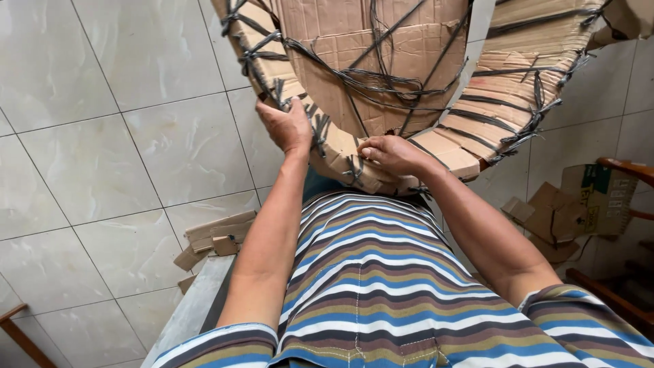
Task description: Wrapping a wooden chair frame with cardboard and securing it with plastic ties for protection.
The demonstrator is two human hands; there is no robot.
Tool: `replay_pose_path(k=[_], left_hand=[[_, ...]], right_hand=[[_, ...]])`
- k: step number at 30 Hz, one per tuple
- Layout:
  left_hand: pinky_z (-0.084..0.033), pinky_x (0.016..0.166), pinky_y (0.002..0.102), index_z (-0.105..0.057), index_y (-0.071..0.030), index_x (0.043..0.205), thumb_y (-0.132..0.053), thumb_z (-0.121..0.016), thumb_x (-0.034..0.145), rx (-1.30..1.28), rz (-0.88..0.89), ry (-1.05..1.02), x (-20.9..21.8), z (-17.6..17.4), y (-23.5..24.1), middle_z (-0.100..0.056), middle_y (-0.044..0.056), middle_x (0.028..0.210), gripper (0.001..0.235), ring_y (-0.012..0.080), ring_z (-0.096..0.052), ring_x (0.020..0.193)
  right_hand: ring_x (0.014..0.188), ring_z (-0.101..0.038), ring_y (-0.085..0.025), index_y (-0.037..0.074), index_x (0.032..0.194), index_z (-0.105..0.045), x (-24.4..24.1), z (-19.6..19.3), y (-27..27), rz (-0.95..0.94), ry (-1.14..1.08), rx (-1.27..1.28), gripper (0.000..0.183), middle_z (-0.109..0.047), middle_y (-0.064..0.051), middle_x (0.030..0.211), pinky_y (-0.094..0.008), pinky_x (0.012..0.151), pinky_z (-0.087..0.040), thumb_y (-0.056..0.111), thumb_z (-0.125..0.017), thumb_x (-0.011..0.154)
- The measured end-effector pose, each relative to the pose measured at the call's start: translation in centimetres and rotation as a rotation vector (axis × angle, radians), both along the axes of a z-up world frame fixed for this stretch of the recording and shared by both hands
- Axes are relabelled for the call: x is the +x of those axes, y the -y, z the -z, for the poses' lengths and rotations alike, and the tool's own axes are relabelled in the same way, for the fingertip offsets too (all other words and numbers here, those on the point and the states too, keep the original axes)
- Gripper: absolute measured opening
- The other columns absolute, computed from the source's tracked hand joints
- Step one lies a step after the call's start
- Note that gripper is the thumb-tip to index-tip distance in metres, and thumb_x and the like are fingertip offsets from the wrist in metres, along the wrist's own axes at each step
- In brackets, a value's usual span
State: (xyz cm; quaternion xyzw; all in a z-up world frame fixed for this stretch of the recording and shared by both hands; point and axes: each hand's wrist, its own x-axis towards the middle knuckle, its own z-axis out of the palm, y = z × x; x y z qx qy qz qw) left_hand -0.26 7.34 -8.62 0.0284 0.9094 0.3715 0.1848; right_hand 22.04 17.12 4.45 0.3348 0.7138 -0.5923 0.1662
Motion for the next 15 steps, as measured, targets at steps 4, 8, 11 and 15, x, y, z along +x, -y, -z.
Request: replay_pose_path(k=[4,8,11,15], left_hand=[[-0.054,0.106,0.048,-0.036,-0.024,0.150,-0.038,-0.074,0.079,-0.161,-0.058,-0.134,0.0,2.0,0.4,-0.061,0.004,0.136,0.082,0.0287,-0.066,0.124],[-0.057,0.100,0.049,-0.043,-0.025,0.143,-0.038,-0.075,0.076,-0.239,-0.073,-0.209,0.3,-0.1,0.5,-0.068,0.005,0.127,0.075,0.0300,-0.071,0.116],[-0.057,0.096,0.054,-0.049,-0.017,0.137,-0.032,-0.075,0.074,-0.260,-0.089,-0.264,0.5,-1.8,0.0,-0.071,0.012,0.120,0.070,0.0379,-0.071,0.111],[-0.058,0.095,0.048,-0.053,-0.021,0.130,-0.033,-0.075,0.073,-0.260,-0.115,-0.278,0.7,-3.1,0.0,-0.074,0.005,0.116,0.063,0.0323,-0.073,0.109]], right_hand=[[0.099,-0.075,-0.028,0.008,0.123,-0.071,1.8,4.3,-3.7,-0.066,0.075,-0.062,0.032,-0.078,-0.014,0.106,-0.044,0.090,-0.056,0.027,-0.055,0.103],[0.112,-0.070,-0.035,0.014,0.126,-0.073,3.8,10.9,-7.5,-0.167,0.167,0.015,0.034,-0.076,-0.013,0.116,-0.047,0.095,-0.054,0.034,-0.055,0.105],[0.114,-0.069,-0.031,0.024,0.125,-0.074,5.4,18.9,-9.7,-0.278,0.298,0.168,0.035,-0.076,-0.006,0.117,-0.045,0.097,-0.054,0.044,-0.057,0.102],[0.127,-0.062,-0.035,0.030,0.147,-0.058,8.5,32.6,-10.7,-0.384,0.478,0.191,0.049,-0.051,-0.002,0.152,-0.052,0.102,-0.052,0.044,-0.056,0.100]])
